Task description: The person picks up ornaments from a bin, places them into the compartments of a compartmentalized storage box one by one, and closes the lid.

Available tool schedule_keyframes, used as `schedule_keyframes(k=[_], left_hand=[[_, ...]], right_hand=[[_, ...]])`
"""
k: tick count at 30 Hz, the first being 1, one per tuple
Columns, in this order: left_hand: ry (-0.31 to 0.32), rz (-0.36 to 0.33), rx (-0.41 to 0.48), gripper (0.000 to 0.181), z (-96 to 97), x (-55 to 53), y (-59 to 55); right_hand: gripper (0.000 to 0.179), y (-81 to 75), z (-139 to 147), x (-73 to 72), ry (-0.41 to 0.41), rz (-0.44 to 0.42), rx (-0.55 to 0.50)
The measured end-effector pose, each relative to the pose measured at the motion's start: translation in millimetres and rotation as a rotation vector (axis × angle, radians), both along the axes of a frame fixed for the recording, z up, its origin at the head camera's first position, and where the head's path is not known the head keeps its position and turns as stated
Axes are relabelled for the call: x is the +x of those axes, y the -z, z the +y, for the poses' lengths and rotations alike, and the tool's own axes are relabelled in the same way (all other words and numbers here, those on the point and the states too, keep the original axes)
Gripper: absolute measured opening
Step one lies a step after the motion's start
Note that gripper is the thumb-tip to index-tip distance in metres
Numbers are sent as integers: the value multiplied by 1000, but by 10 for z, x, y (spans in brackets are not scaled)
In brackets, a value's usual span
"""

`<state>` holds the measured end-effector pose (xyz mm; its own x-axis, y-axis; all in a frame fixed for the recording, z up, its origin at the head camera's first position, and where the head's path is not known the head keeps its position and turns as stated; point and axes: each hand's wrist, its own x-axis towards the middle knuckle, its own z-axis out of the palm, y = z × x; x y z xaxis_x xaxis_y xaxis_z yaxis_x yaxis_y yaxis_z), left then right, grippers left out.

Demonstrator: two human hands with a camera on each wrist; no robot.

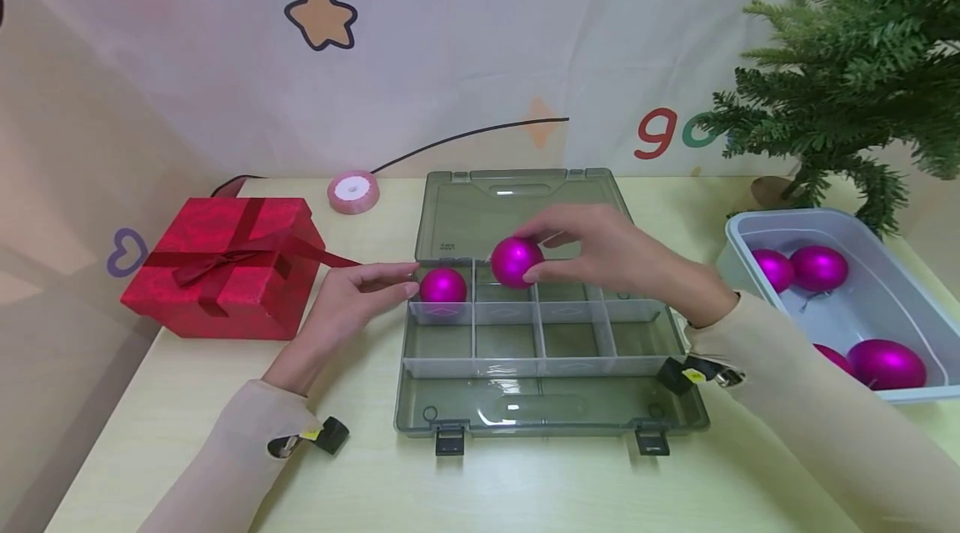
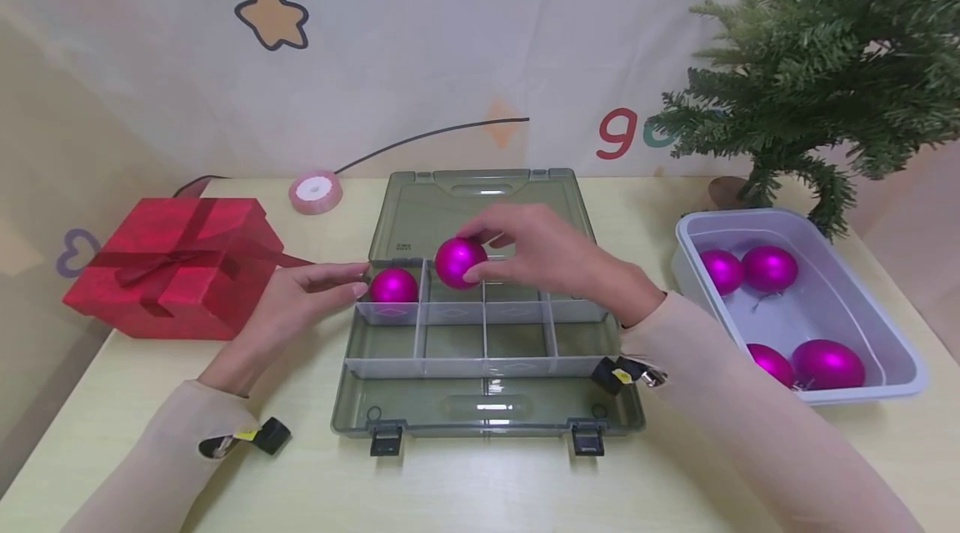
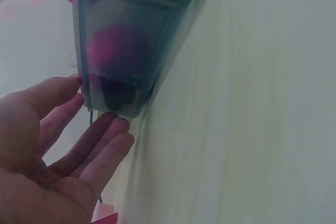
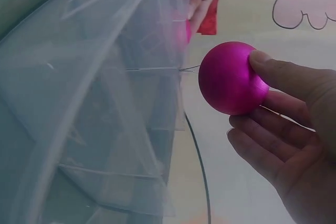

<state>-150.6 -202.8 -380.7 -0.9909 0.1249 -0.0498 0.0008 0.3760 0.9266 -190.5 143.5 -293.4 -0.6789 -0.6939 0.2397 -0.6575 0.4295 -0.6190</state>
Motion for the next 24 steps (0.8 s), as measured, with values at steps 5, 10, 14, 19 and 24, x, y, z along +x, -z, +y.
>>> schedule_keyframes(k=[5, 10, 14, 19, 24], left_hand=[[2, 6, 6, 40, -1, -2, 7], [-7, -3, -4, 41, 3, 1, -1], [-10, -7, -6, 41, 5, -5, -4], [-8, 0, -5, 41, 1, -11, 1], [-4, 4, -7, 41, -3, -13, 9]], right_hand=[[45, 77, -52, -31, -11, 7, 41], [44, 120, -88, -47, -24, -4, 69], [44, 157, -109, -53, -28, 5, 82], [44, 210, -125, -69, -59, 24, 79], [45, 243, -135, -72, -79, 55, 105]])
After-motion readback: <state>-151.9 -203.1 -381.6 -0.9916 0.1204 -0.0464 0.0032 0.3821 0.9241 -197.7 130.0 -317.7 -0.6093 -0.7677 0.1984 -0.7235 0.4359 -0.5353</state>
